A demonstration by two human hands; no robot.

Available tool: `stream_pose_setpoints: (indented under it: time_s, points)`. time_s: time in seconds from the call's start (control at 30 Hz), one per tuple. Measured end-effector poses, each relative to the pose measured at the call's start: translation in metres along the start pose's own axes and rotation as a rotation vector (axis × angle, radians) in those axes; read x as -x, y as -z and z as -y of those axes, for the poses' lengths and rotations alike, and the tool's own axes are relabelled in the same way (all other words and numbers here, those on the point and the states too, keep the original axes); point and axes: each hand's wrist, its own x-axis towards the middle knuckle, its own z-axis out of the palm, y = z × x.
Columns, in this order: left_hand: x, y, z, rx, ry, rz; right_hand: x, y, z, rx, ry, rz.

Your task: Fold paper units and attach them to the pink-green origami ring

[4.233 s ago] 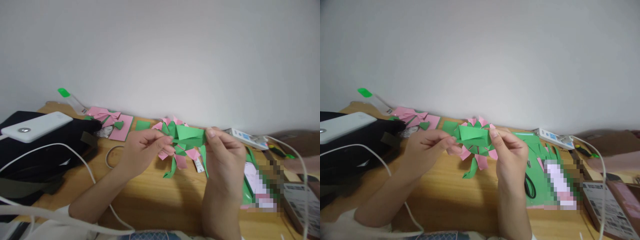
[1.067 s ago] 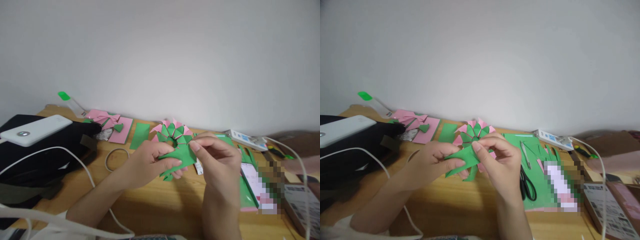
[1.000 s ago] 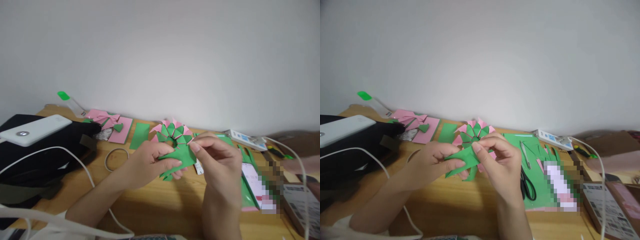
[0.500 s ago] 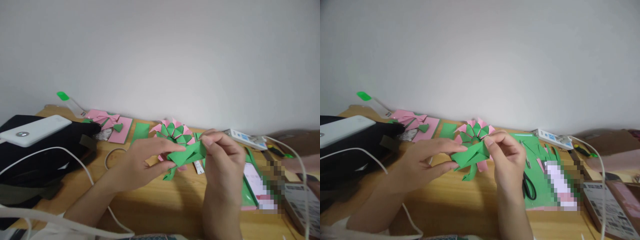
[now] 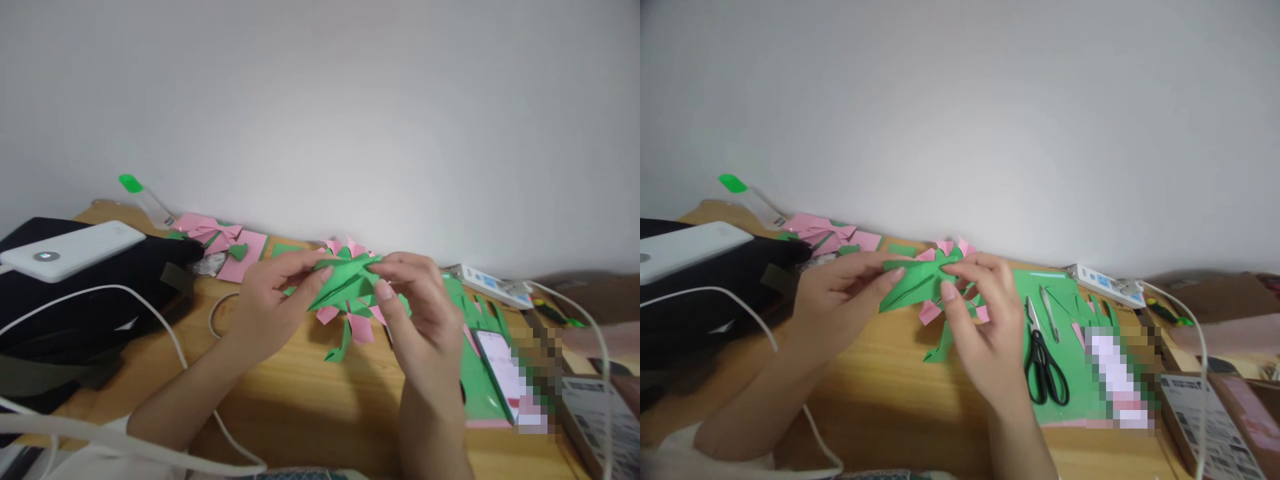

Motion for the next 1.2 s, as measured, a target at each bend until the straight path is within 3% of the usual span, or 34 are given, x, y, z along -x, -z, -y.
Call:
stream_pose_setpoints:
  time_s: [0.17,0.5,0.73,0.83,0.97,1.2]
  points:
    - [-0.001,0.001,0.001,-0.01,-0.033,-0.027,-0.003,0.001,-0.002,-0.028,-0.026,0.097]
    - [0.004,-0.002,-0.003,-0.093,-0.151,0.05,-0.006,-0.003,0.002,0.118,-0.064,0.051]
    - [0.001,-0.002,0.0,0.121,0.024,0.029,-0.003,-0.001,-0.005,0.101,-0.231,0.021]
    - [-0.003,-0.001,0.003,0.324,0.141,0.065,-0.001,-0.002,-0.008,0.013,-0.279,0.034]
    - [-0.008,-0.001,0.009,0.469,0.275,0.088,-0.002,0.0,-0.008,-0.26,-0.31,0.187]
    - [-0.006,-0.001,0.01,0.193,0.088,-0.103,-0.007,0.0,-0.004,-0.574,-0.533,0.293]
